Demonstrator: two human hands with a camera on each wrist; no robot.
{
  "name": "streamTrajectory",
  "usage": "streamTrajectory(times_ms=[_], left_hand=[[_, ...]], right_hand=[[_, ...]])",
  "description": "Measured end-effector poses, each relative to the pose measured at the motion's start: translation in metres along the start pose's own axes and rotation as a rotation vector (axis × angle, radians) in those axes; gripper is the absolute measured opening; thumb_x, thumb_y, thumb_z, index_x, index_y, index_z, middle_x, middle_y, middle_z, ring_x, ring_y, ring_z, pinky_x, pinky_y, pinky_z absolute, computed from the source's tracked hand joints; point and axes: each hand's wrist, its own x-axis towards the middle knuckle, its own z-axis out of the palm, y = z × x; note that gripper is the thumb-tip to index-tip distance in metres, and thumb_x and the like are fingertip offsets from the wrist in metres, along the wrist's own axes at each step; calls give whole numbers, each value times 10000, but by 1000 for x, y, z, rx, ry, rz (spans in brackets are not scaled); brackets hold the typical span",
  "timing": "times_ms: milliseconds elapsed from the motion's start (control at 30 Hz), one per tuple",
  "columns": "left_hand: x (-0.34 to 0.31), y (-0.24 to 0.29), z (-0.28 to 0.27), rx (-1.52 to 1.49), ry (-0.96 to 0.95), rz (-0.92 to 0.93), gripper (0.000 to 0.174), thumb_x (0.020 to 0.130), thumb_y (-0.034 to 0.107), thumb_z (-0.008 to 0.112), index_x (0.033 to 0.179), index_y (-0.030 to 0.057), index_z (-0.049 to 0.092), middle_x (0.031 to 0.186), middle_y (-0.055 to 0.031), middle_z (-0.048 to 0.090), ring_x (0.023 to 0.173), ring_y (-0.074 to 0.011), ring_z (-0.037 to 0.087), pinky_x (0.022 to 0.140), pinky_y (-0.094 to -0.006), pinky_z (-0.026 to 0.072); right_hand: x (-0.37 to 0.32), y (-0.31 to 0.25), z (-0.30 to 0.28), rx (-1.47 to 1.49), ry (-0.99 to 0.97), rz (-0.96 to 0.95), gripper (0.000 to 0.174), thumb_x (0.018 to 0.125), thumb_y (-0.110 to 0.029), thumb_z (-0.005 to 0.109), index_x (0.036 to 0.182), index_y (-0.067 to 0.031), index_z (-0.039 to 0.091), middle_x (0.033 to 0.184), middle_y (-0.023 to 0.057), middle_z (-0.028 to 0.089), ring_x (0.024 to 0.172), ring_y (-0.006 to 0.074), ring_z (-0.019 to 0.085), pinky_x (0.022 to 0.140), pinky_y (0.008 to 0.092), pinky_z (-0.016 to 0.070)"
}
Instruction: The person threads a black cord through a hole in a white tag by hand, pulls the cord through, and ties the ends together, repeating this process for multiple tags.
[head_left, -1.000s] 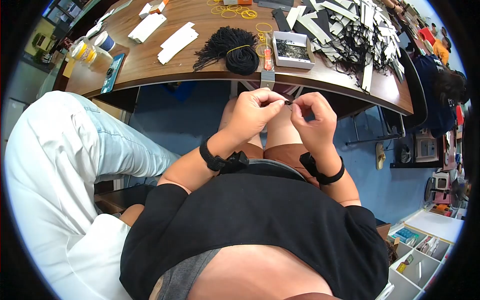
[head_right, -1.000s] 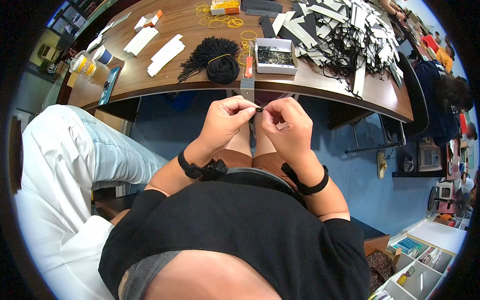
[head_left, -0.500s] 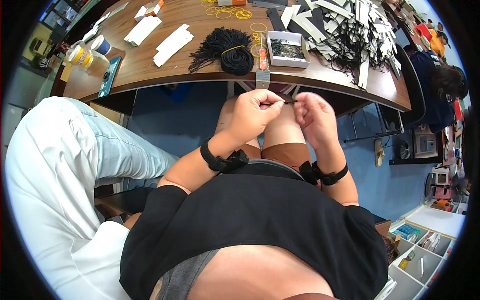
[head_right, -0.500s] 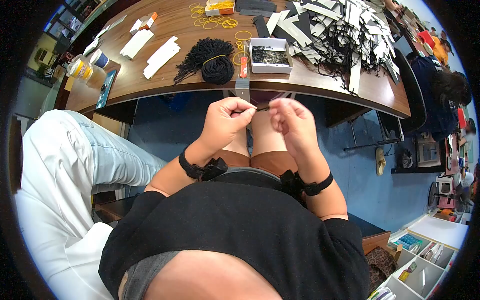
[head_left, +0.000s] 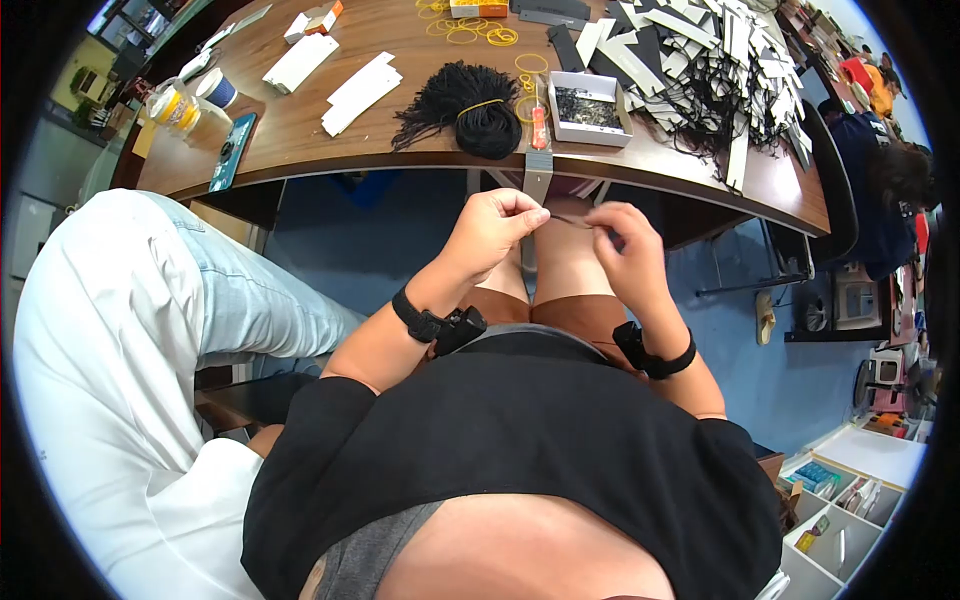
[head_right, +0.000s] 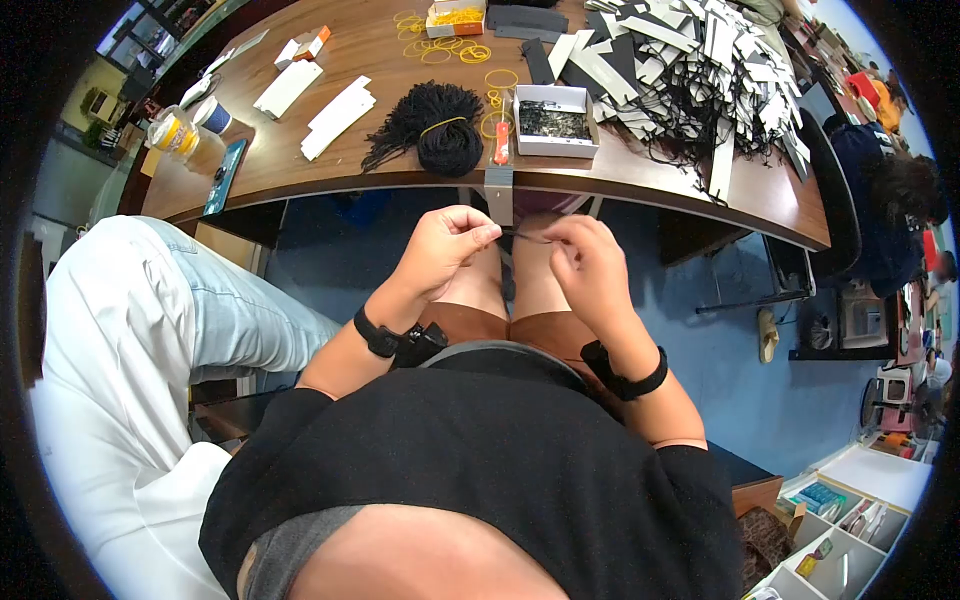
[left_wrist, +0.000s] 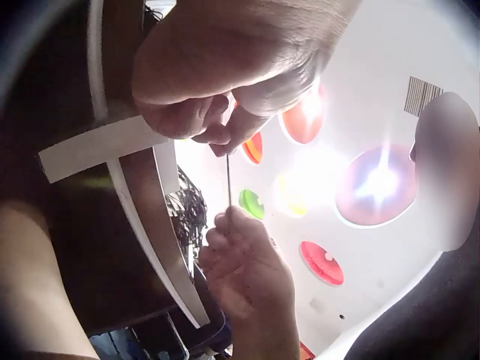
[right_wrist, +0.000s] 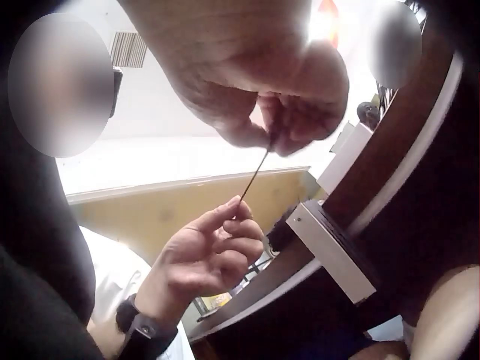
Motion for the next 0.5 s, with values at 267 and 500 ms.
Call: streamTrajectory(times_ms=[267,500], left_hand=[[4,4,-4,-51,-80,-111,167,865,154,646,861,-12,633,686,0,571,543,-22,416,473,-171,324],[1,3,-3,-324,-15,-117,165,864,114,635,951,-25,631,773,-55,624,596,-65,512,540,-173,425]], right_hand=[[19,-16,19,263,-185,184,156,770,-83,697,913,-26,671,767,80,657,676,158,610,606,264,471],[18,-10,31,490,-56,384,82,814,-60,672,830,17,652,695,18,627,618,40,551,523,204,437]])
